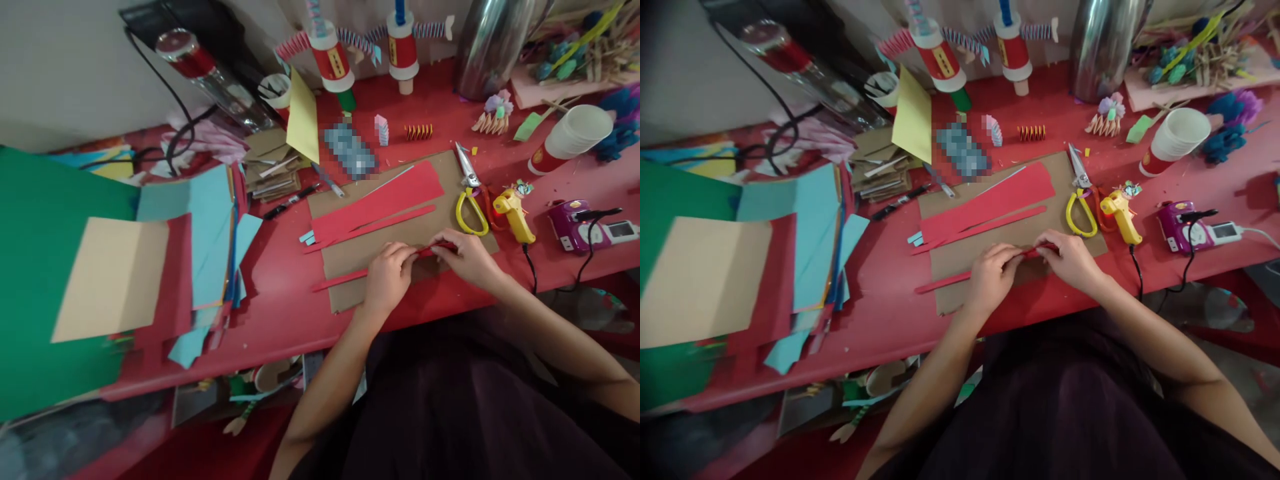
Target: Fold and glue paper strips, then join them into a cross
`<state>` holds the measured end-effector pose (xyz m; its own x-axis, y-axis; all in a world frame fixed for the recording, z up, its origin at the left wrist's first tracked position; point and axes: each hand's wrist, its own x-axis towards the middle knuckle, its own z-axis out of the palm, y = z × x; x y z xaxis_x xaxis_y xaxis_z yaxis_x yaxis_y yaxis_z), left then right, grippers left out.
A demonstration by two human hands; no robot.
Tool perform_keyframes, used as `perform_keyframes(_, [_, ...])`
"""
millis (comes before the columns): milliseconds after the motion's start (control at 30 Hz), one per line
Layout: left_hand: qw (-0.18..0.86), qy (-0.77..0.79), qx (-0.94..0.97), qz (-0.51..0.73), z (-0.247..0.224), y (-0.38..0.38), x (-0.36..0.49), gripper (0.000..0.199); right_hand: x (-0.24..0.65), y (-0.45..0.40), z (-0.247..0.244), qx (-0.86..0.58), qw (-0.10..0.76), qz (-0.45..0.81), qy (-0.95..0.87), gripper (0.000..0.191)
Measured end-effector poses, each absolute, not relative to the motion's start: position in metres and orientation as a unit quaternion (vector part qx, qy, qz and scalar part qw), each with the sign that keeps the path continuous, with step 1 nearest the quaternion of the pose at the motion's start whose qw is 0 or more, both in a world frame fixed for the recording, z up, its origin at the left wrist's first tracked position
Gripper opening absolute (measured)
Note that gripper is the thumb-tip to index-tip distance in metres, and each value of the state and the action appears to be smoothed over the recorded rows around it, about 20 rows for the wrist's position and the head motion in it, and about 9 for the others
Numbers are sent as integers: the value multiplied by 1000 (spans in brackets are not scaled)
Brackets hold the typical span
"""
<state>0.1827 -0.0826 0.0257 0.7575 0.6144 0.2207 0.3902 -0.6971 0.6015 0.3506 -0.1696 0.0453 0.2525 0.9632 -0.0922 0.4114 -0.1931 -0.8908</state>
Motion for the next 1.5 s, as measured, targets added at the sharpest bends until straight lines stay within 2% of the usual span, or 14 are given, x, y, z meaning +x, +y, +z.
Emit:
perform_keyframes(133, [326,285,882,185,24,-69,177,22,352,-161,44,-653,452,466,-391,13])
perform_keyframes(267, [279,286,900,176,20,-65,170,31,359,-158,39,-690,438,428,-385,12])
perform_keyframes(433, [121,243,950,154,15,-69,166,46,360,-161,36,-773,285,166,-542,22])
perform_keyframes(500, [84,226,961,135,15,-70,165,49,360,-164,37,-774,206,108,-588,25])
perform_keyframes(667, [32,162,981,107,15,-68,163,45,361,-169,46,-736,46,46,-673,33])
perform_keyframes(900, [65,141,980,127,9,-65,163,42,358,-173,46,-705,-35,33,-707,40])
perform_keyframes(1067, [59,146,982,103,8,-66,161,47,359,-178,49,-710,-62,33,-700,45])
perform_keyframes(1333, [10,135,990,43,19,-70,163,46,352,-181,58,-749,-44,44,-660,43])
perform_keyframes(1400, [5,145,989,37,22,-70,168,46,358,-185,64,-751,-28,37,-659,37])
perform_keyframes(1500, [8,183,982,49,24,-70,181,46,380,-198,71,-795,47,-44,-603,30])
